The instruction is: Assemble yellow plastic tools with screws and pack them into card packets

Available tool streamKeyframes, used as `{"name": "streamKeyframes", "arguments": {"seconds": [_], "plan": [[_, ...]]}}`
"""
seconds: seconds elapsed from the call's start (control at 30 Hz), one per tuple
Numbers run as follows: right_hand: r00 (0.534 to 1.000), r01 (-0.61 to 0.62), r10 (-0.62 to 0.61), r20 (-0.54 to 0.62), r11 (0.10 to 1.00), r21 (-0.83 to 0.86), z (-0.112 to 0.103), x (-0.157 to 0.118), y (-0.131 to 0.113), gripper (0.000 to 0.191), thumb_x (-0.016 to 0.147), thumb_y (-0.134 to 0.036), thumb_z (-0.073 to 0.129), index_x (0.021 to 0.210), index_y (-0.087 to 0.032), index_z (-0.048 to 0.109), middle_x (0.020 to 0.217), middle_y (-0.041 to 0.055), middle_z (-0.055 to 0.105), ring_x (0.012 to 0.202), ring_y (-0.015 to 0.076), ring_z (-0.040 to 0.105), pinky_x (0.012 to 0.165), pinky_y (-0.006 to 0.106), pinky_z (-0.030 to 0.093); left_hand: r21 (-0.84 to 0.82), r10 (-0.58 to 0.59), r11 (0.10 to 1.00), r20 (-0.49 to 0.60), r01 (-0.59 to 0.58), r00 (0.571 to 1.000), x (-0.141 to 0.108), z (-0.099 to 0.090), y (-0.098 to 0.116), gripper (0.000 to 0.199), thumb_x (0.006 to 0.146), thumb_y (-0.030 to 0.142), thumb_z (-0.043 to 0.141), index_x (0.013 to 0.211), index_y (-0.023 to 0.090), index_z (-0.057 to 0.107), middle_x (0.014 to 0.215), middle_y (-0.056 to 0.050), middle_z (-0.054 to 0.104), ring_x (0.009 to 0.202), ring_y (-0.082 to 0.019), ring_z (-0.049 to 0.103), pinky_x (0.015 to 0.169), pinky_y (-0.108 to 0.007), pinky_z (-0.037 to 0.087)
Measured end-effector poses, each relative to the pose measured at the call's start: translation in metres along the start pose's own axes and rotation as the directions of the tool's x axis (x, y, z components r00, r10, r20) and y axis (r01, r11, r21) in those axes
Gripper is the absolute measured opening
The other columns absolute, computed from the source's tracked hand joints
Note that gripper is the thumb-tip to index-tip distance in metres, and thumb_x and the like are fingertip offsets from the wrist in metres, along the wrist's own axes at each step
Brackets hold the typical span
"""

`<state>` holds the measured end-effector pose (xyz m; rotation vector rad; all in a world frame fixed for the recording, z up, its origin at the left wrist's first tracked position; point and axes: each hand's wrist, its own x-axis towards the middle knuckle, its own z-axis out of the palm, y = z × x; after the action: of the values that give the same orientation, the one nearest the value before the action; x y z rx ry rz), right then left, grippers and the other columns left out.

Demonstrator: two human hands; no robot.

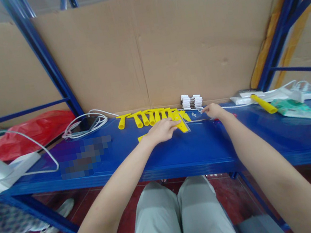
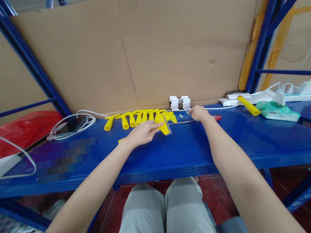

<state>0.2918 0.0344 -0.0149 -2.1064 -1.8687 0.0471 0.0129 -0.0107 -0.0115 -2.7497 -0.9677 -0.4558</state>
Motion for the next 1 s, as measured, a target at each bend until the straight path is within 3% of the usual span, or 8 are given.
{"name": "streamKeyframes", "arguments": {"seconds": [0.13,0.27,0.7,1.0], "plan": [[0.996,-0.087,0.082,-0.042,0.984,-0.154,0.002,-0.008,-0.006,0.047,0.082,-0.011,0.047,0.121,-0.029,0.067,0.134,0.0127,0.055,0.126,0.0337,0.045,0.099,0.053,0.040,-0.011,0.035,0.999,-0.009,-0.035,0.999,0.000,0.003,0.001,0.037,0.092,0.021,0.045,0.126,0.021,0.061,0.108,-0.010,0.068,0.101,-0.021,0.063,0.089,-0.035,0.048],[0.998,-0.066,0.063,-0.022,0.977,-0.203,0.004,-0.011,-0.007,0.048,0.086,-0.016,0.042,0.127,-0.030,0.062,0.138,0.0130,0.050,0.131,0.0349,0.036,0.102,0.062,0.032,-0.012,0.041,0.999,-0.006,-0.041,0.999,0.000,0.004,0.003,0.036,0.093,0.023,0.045,0.124,0.020,0.062,0.106,-0.010,0.068,0.101,-0.022,0.064,0.087,-0.036,0.050],[1.000,-0.012,0.018,0.020,0.971,-0.240,0.011,-0.005,-0.010,0.045,0.089,-0.020,0.039,0.126,-0.027,0.063,0.141,0.0133,0.046,0.131,0.0358,0.034,0.101,0.065,0.029,0.000,0.053,0.999,-0.019,-0.053,0.998,-0.001,0.006,0.005,0.037,0.093,0.023,0.045,0.125,0.019,0.062,0.101,-0.011,0.067,0.099,-0.023,0.064,0.084,-0.035,0.050],[1.000,-0.007,0.001,-0.026,0.977,-0.211,0.009,-0.007,-0.014,0.033,0.088,-0.024,0.047,0.110,-0.024,0.072,0.125,0.0129,0.060,0.123,0.0332,0.042,0.100,0.060,0.032,0.003,0.073,0.997,-0.037,-0.073,0.997,0.000,0.008,0.003,0.034,0.093,0.023,0.045,0.121,0.019,0.064,0.103,-0.011,0.067,0.097,-0.023,0.064,0.083,-0.037,0.051]]}}
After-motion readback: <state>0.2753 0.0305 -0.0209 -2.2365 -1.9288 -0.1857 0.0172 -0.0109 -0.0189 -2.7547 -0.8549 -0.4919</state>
